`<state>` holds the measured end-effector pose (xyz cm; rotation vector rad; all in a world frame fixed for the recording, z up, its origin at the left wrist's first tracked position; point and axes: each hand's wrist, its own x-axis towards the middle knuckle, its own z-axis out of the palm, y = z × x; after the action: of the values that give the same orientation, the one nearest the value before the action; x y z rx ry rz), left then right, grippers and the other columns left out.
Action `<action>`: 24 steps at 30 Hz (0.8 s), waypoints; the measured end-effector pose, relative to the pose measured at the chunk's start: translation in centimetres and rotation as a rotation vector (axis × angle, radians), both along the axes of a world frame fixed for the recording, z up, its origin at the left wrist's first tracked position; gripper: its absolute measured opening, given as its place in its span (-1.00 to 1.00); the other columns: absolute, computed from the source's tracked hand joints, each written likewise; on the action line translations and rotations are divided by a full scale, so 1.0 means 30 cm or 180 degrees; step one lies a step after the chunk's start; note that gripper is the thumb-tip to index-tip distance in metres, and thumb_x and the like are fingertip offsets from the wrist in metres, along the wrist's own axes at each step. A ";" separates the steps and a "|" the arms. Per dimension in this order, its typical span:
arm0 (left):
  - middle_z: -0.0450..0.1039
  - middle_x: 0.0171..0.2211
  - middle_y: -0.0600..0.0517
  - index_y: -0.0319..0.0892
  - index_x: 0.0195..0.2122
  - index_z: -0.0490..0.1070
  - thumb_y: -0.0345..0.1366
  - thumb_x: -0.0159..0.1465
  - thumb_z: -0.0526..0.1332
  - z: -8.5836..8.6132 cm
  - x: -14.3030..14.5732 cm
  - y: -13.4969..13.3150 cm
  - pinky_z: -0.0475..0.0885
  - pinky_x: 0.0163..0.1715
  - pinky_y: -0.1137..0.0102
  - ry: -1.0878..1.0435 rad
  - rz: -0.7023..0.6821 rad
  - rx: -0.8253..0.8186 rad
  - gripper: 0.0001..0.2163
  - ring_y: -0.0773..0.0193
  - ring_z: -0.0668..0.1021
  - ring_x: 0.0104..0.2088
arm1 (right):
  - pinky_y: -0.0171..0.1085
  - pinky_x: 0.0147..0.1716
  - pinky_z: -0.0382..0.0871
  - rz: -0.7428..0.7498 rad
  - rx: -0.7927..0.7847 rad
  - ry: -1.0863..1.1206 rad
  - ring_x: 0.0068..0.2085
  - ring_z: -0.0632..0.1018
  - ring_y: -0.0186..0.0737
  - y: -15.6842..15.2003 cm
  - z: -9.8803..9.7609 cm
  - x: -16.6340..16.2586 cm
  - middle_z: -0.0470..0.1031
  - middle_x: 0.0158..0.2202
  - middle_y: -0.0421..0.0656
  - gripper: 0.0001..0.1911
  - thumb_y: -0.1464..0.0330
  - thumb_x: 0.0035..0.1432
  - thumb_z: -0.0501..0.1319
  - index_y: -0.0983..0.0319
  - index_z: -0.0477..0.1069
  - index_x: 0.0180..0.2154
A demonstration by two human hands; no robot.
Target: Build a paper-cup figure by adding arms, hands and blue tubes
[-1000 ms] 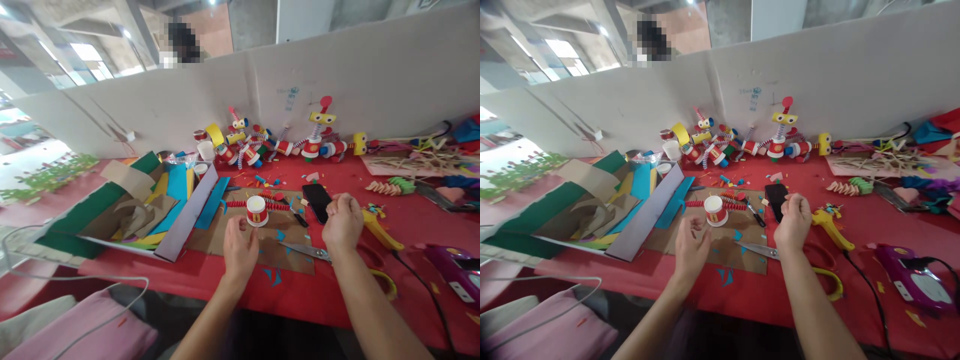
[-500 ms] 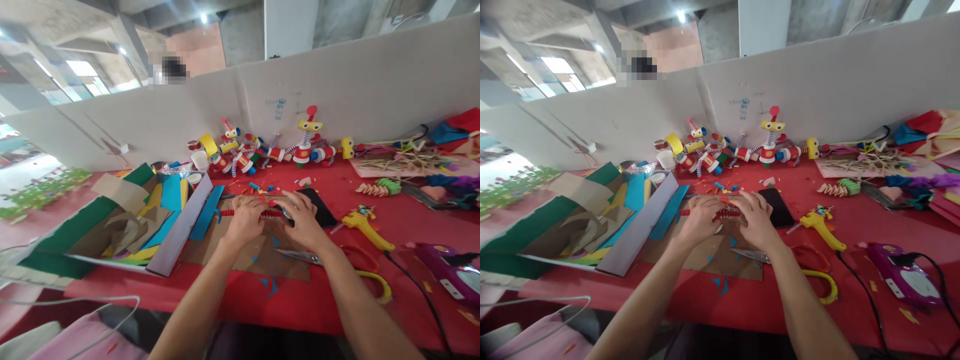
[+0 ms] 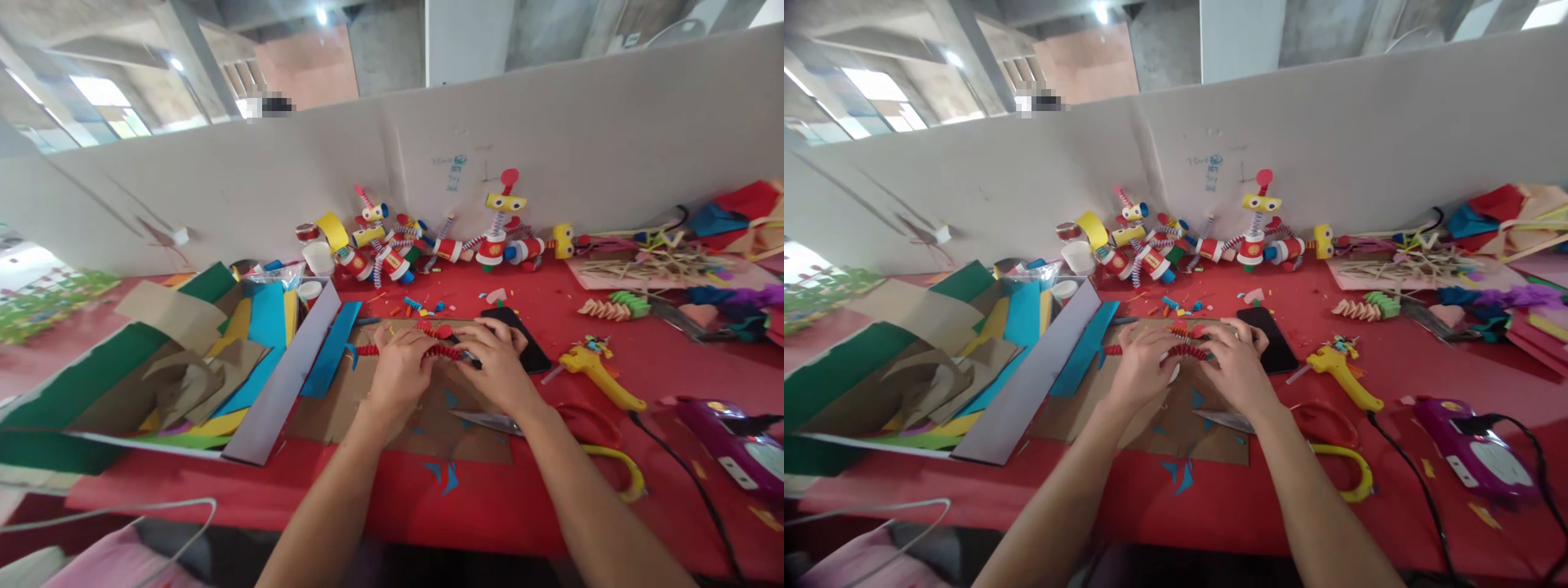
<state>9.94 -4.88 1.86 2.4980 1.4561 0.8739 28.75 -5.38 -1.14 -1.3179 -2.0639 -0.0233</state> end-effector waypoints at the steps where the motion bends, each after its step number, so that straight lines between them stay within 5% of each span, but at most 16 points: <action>1: 0.59 -0.17 -0.03 -0.10 -0.21 0.54 -0.46 0.18 0.19 0.001 0.002 -0.003 0.10 0.15 0.00 -0.0007 0.0020 0.0007 -0.78 0.07 0.52 -0.07 | 0.09 0.06 0.11 -0.0043 0.0032 0.0063 0.12 0.32 0.08 -0.001 -0.003 -0.007 0.55 -0.02 -0.17 -0.95 0.38 0.10 0.33 0.15 0.53 -0.32; 11: 0.59 -0.20 -0.01 -0.11 -0.23 0.54 -0.44 0.22 0.16 -0.013 0.015 -0.007 0.00 0.18 -0.02 0.0023 0.0203 0.0130 -0.81 0.09 0.53 -0.10 | 0.05 0.01 0.21 -0.0549 0.0353 0.0338 0.04 0.33 0.09 -0.015 -0.046 -0.070 0.55 -0.11 -0.07 -0.96 0.38 0.07 0.35 0.22 0.54 -0.39; 24: 0.57 -0.10 -0.05 -0.12 -0.11 0.50 -0.47 0.23 0.11 -0.019 0.025 -0.014 -0.12 0.26 -0.08 0.0174 0.0252 0.0245 -0.73 0.05 0.51 -0.03 | 0.13 0.01 0.00 -0.0778 0.0261 0.0137 0.06 0.32 0.14 -0.046 -0.031 -0.105 0.52 -0.05 -0.02 -0.90 0.30 0.19 0.24 0.16 0.51 -0.28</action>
<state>10.70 -5.31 1.30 2.5543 1.5776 0.8979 25.61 -6.75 -2.07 -1.4981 -1.8358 -0.1839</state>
